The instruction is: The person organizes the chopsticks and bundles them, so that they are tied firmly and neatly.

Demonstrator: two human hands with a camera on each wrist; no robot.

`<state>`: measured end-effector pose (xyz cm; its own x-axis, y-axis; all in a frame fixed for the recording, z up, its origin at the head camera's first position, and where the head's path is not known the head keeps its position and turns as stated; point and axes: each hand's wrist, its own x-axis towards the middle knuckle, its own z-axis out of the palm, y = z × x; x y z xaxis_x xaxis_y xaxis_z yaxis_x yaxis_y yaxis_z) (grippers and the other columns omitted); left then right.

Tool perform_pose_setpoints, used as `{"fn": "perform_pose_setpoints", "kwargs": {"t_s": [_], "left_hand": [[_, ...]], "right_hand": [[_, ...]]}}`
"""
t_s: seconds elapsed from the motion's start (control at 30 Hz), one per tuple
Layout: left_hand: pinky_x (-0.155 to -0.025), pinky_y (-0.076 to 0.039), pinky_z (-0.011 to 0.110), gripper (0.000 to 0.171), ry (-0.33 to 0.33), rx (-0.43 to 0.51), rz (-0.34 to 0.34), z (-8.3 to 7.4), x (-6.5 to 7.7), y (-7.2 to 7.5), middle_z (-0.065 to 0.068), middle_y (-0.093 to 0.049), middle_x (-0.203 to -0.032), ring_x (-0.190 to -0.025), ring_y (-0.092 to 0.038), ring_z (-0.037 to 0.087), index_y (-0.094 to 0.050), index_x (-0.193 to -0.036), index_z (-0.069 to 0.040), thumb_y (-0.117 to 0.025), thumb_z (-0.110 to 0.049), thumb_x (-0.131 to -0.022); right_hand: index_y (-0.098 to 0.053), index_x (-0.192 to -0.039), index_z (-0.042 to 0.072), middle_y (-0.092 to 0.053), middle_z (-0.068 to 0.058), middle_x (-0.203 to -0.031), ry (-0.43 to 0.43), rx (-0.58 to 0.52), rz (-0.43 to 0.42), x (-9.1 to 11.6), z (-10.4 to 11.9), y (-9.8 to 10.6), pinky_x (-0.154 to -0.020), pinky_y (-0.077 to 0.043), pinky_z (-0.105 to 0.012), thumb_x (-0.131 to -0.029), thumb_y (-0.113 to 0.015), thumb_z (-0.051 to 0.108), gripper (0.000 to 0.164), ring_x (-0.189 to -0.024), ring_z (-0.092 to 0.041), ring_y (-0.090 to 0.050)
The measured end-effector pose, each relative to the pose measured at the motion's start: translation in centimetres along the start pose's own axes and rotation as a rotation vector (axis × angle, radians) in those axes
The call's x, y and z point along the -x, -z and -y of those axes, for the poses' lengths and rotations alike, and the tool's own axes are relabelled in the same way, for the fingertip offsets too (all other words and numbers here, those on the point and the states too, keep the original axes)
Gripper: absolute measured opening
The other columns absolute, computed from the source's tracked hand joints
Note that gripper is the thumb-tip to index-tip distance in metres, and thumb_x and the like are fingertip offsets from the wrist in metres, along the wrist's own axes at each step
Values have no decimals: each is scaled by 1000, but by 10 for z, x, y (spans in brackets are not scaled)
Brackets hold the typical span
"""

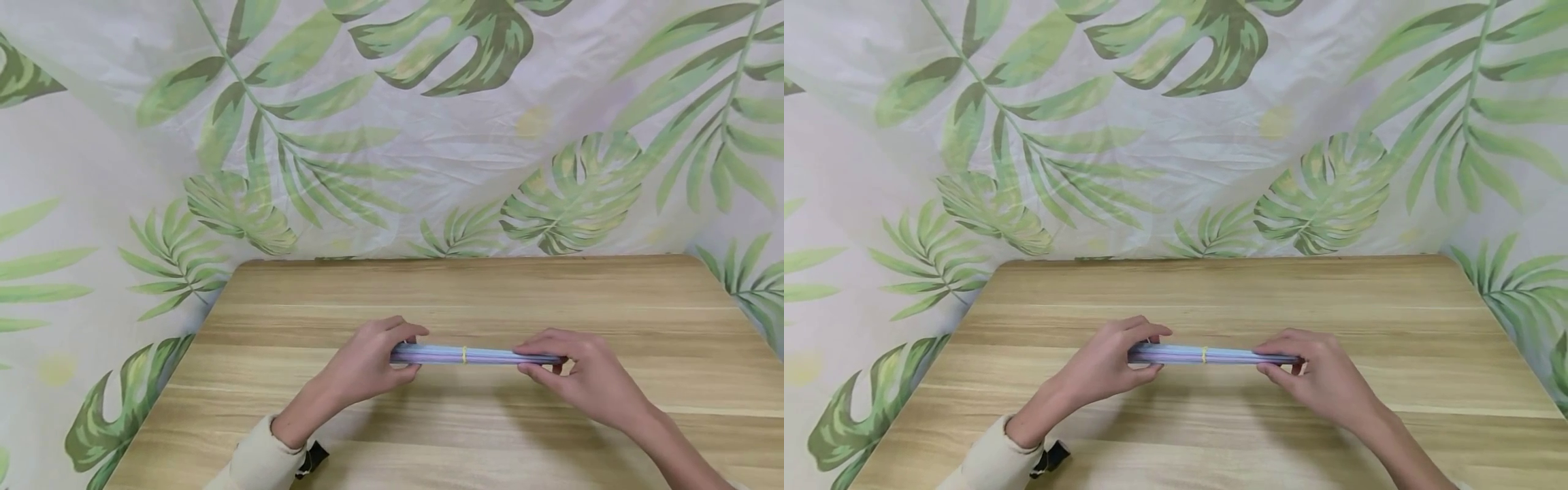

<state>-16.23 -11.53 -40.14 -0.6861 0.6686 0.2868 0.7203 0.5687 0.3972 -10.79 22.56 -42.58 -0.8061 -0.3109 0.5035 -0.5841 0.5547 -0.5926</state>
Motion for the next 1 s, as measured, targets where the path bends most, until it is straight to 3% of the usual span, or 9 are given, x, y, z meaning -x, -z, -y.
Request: {"fn": "perform_pose_setpoints", "kwargs": {"t_s": [0.2,0.47,0.67,1.0], "left_hand": [[-77,-58,22,39,27,61,-28,9,12,1,2,-78,-110,-88,-68,7,-75,-123,-10,-89,-13,-86],[-73,-58,21,28,-70,145,-103,20,21,-4,-1,-78,-103,-85,-67,3,-76,-108,-11,-90,-8,-84],[-73,-57,18,25,-112,144,-132,25,24,-6,-2,-77,-104,-87,-68,4,-78,-106,-12,-90,-9,-85],[-70,-58,23,24,-104,162,-152,31,25,-9,-1,-78,-103,-86,-69,5,-79,-106,-11,-91,-9,-85]], "right_hand": [[-84,-105,22,-80,8,-97,0,-29,-2,4,-5,3,-61,-49,-13,-80,-91,-1,35,-69,3,-62],[-84,-105,23,-80,8,-97,8,-43,19,9,-9,0,-61,-50,-14,-81,-91,-1,34,-70,4,-64],[-84,-106,22,-80,8,-96,-17,-52,32,13,-11,-2,-61,-52,-16,-82,-91,0,33,-71,4,-64],[-84,-105,23,-80,8,-97,-39,-85,28,14,-19,-9,-63,-53,-17,-83,-90,1,31,-73,2,-66]]}}
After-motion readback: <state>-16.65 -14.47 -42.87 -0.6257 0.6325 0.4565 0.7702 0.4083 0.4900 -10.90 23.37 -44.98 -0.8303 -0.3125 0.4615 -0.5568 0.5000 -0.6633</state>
